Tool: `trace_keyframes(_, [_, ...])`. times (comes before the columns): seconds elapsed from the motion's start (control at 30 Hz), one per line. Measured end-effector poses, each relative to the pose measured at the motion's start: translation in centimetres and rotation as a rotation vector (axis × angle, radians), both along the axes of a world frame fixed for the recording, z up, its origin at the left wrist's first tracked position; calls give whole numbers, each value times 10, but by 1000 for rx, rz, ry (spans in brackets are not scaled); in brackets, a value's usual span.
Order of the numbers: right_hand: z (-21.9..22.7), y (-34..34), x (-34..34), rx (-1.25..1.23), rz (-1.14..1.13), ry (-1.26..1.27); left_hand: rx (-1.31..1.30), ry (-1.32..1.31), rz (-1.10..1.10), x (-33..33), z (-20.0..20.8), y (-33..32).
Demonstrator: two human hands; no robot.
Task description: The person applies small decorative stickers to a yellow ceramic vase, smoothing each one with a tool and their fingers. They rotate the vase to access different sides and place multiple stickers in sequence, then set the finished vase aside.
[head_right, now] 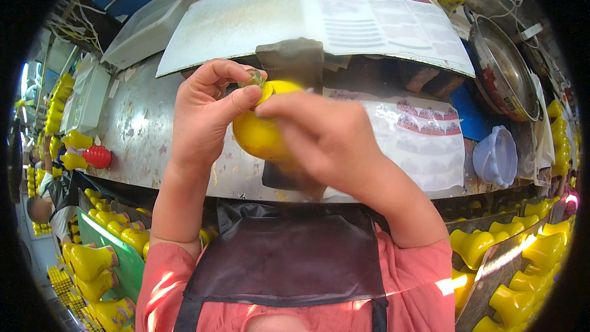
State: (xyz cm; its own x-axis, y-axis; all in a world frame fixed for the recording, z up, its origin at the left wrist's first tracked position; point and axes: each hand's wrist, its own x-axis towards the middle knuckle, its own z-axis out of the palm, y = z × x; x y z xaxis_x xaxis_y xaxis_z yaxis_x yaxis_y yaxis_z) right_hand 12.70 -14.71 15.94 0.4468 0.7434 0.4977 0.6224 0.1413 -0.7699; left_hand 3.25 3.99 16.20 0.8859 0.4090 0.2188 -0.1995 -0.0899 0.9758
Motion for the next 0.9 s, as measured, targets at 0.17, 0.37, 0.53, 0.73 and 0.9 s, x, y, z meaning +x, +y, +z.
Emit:
trace_keyframes(0.17, [4, -4, 8, -48, -68, 136, -176, 8, -26, 0, -1, -4])
trace_keyframes(0.37, [4, -2, -3, -38, -43, -148, 44, 53, 4, 0, 2, -1])
trace_keyframes(0.53, [11, -7, 5, -107, -66, 211, -188, -18, -41, 0, -1, -1])
trace_keyframes(0.73, [10, -4, -6, -65, -24, -103, -23, 34, 6, -1, -2, -2])
trace_keyframes(0.9, [8, -7, 3, -78, -73, 173, -168, 40, -69, -6, -2, 1])
